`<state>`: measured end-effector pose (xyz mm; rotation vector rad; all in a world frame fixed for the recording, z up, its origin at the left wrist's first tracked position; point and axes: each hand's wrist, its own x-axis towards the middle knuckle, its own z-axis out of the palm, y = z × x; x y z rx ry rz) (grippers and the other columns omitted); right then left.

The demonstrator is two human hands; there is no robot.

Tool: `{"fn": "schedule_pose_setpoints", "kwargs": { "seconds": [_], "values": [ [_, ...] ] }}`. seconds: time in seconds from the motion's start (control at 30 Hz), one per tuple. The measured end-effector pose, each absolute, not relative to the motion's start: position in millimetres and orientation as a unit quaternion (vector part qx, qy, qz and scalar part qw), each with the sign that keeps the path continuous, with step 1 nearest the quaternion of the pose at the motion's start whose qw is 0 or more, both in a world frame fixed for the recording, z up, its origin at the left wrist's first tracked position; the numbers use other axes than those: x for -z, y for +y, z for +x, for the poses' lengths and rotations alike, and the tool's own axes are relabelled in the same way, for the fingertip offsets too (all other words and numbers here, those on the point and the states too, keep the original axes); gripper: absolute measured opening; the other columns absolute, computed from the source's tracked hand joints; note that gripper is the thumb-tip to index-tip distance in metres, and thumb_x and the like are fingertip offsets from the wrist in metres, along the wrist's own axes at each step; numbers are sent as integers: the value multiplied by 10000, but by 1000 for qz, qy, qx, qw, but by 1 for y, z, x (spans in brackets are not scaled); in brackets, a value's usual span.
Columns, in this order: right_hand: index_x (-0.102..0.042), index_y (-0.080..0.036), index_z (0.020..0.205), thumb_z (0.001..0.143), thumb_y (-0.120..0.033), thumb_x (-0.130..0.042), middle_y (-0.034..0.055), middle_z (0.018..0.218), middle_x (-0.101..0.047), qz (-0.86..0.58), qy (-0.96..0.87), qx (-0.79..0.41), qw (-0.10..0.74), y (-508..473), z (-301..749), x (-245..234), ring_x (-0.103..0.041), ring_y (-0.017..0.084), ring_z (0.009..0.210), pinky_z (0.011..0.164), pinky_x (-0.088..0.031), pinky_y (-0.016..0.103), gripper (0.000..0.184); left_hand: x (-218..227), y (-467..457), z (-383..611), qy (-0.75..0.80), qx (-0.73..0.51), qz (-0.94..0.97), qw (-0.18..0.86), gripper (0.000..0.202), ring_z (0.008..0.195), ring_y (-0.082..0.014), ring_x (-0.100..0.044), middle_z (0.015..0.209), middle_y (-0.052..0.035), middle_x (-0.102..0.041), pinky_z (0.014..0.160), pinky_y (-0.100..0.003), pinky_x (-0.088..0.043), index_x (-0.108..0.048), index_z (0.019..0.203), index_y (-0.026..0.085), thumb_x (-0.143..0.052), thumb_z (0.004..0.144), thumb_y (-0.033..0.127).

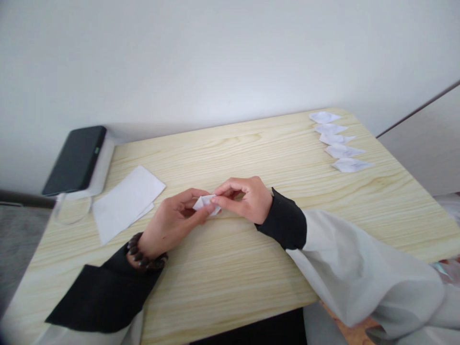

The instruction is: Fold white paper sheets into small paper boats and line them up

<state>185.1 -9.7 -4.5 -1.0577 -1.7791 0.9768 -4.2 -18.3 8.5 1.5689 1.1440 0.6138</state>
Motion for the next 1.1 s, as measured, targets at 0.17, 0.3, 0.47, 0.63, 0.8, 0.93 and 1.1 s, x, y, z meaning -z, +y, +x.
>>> {"fn": "schedule_pose_setpoints", "kwargs": {
  "seconds": [0.17,0.3,0.47,0.63,0.8,0.93,1.1],
  "values": [
    [-695,-179,775,779,-249,-661,12,705,-723,-420,-732,-352,406,-11,185,4,-668,123,626,589,-537,211,78,-12,-16,-5,476,-270,657,519,278,582,-115,-607,762,-26,-715,527,-200,-486,-689,923,165,-578,831,402],
    [-687,-176,799,802,-250,-640,17,747,-726,-408,-754,-330,396,-11,185,1,-667,117,652,609,-530,201,87,-14,-14,-7,501,-279,689,444,223,511,-86,-554,625,17,-676,480,-175,-422,-716,840,182,-595,827,369],
    [-660,-165,771,797,-217,-623,5,693,-702,-409,-761,-326,384,-12,185,-1,-629,96,597,577,-502,188,69,-13,-15,-6,498,-277,701,429,231,561,-103,-599,732,-8,-720,518,-193,-444,-712,845,177,-582,834,368],
    [-646,-176,783,809,-233,-598,3,704,-697,-437,-738,-328,395,-11,183,1,-611,96,575,553,-486,203,79,-12,-15,-6,499,-281,692,439,298,506,-104,-571,799,-31,-736,479,-209,-430,-678,974,176,-598,810,412],
    [-647,-178,821,822,-258,-587,13,737,-698,-450,-720,-318,422,0,174,6,-627,112,616,576,-496,220,100,-7,-4,-6,514,-326,673,421,309,552,-128,-602,771,-45,-728,486,-211,-432,-662,911,155,-596,804,438],
    [-640,-178,796,823,-276,-585,14,712,-690,-467,-703,-299,445,9,171,8,-623,117,617,574,-493,223,116,-5,5,-1,511,-342,681,397,299,531,-113,-579,735,-34,-714,477,-203,-415,-657,895,153,-566,822,429],
    [-627,-173,784,828,-279,-575,6,664,-669,-459,-710,-326,422,11,172,7,-592,104,564,522,-452,210,126,-5,3,-2,503,-331,678,422,296,585,-125,-601,773,-43,-716,516,-211,-444,-659,910,144,-555,832,411]
  ]
}}
